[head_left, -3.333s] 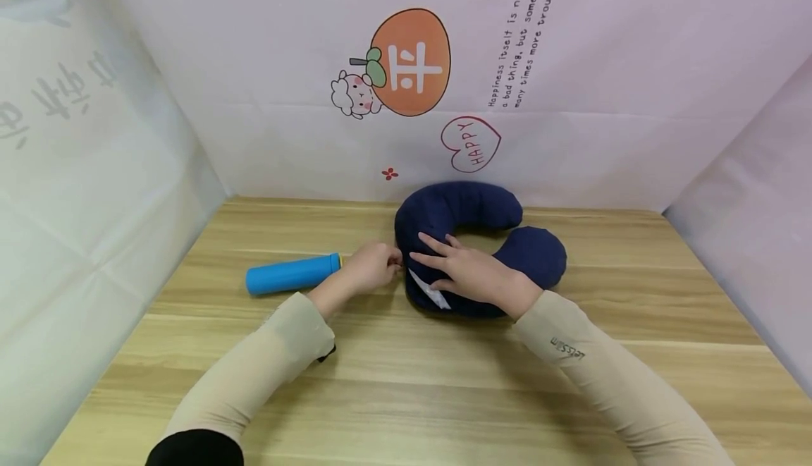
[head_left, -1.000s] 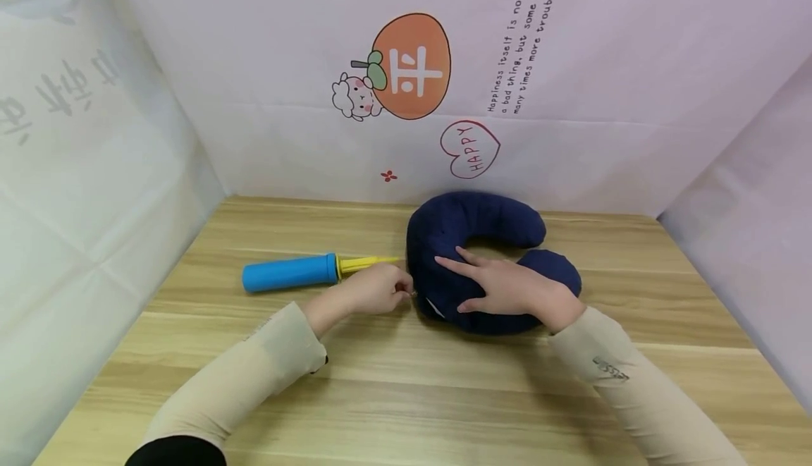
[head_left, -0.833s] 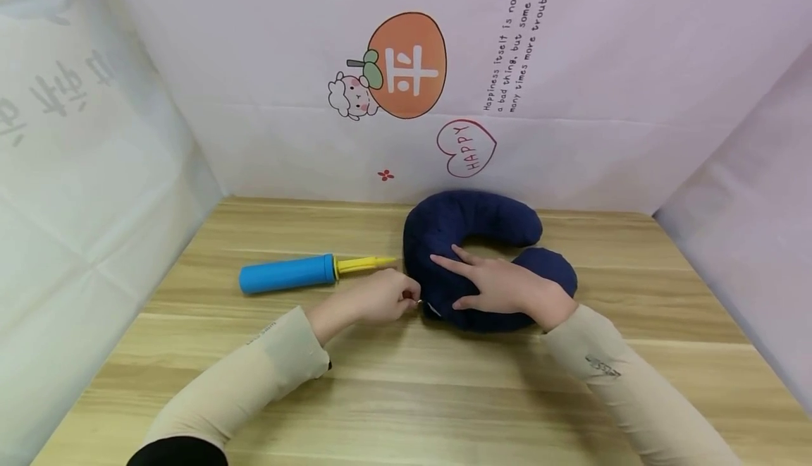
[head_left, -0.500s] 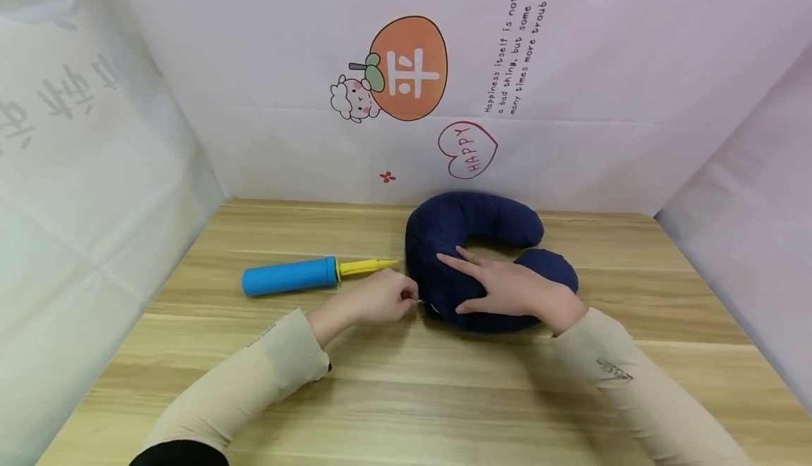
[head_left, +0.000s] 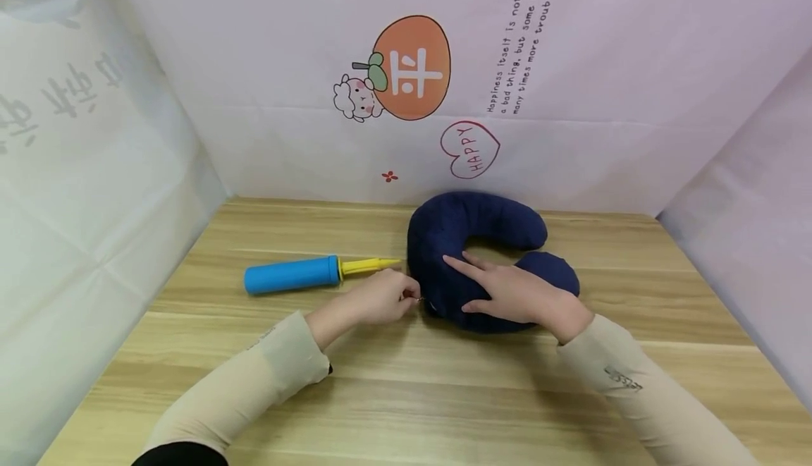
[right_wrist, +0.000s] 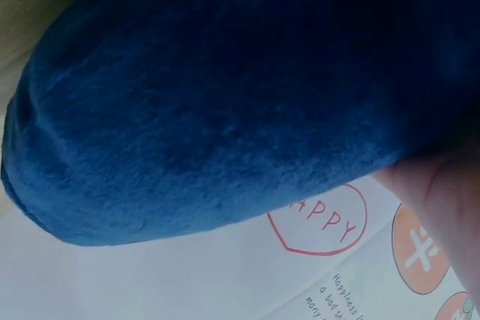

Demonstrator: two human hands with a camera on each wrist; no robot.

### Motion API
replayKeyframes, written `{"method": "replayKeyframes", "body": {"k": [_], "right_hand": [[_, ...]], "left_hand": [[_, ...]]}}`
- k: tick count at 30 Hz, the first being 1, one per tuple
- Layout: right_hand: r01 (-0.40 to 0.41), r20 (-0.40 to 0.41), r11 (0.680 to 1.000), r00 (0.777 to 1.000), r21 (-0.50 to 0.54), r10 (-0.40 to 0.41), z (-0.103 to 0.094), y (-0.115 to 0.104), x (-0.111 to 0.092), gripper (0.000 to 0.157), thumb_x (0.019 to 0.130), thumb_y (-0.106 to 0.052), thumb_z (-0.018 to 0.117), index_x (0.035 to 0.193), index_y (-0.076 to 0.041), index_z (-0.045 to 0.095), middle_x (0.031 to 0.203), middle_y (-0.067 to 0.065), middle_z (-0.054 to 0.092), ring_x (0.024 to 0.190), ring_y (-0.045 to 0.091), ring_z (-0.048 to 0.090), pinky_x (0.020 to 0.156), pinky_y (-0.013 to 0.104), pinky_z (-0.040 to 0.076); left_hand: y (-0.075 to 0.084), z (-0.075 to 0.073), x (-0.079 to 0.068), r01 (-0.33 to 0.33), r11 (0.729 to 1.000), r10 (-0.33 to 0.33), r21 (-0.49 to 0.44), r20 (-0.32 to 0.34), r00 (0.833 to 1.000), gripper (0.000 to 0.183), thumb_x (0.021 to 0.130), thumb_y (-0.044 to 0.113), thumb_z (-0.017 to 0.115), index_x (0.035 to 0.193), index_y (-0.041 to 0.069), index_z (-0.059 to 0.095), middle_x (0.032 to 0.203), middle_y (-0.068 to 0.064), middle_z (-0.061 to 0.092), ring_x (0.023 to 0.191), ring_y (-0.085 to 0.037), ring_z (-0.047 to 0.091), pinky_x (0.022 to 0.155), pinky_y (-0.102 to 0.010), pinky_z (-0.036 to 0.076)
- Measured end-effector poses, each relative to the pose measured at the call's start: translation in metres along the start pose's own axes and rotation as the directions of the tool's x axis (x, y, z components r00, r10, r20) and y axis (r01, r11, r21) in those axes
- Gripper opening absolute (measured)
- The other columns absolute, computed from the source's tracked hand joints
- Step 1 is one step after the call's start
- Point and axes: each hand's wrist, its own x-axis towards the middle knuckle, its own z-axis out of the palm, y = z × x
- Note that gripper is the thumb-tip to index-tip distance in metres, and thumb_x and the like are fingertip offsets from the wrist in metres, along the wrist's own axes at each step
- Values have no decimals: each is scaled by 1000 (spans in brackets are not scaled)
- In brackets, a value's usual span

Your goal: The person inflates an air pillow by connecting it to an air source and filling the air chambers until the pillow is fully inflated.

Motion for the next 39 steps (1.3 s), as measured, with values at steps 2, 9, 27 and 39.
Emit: {"method": "replayKeyframes", "body": {"k": [2, 9, 27, 39], "right_hand": [[9, -5, 1000, 1000, -13, -9, 1, -1, 0, 81, 101, -43, 65, 165, -26, 19, 162, 25, 31, 88, 23, 69, 84, 44, 55], [24, -26, 999, 999, -41, -25, 3, -5, 4, 79, 102, -36, 65, 165, -24, 20, 159, 29, 33, 61, 10, 58, 72, 37, 55], [7, 79, 991, 997, 135, -18, -9, 17, -3, 103, 85, -56, 79, 165, -22, 23, 159, 22, 37, 132, 39, 52, 105, 54, 44], [-53, 59, 998, 997, 22, 52, -11, 38, -29, 89, 86, -52, 80, 159, -19, 41, 145, 24, 53, 131, 44, 52, 103, 60, 43]], "left_hand": [[0, 2, 1, -30, 1000, 30, 9, 1, 1000, 13, 99, 2, 63, 93, 7, 74, 85, 1, 68, 68, -10, 54, 67, -27, 48], [4, 3, 1, -74, 997, 74, 26, -20, 997, 13, 98, 1, 64, 92, 6, 74, 88, -3, 71, 72, -10, 56, 70, -27, 50], [-7, -2, -8, 82, 995, -80, -54, 28, 996, 12, 99, 8, 66, 91, 9, 75, 85, 1, 69, 68, -10, 56, 66, -29, 49], [-13, -9, -12, 111, 990, -113, -82, -21, 993, 13, 101, 7, 63, 93, 7, 75, 82, 1, 67, 64, -11, 52, 64, -29, 48]]}}
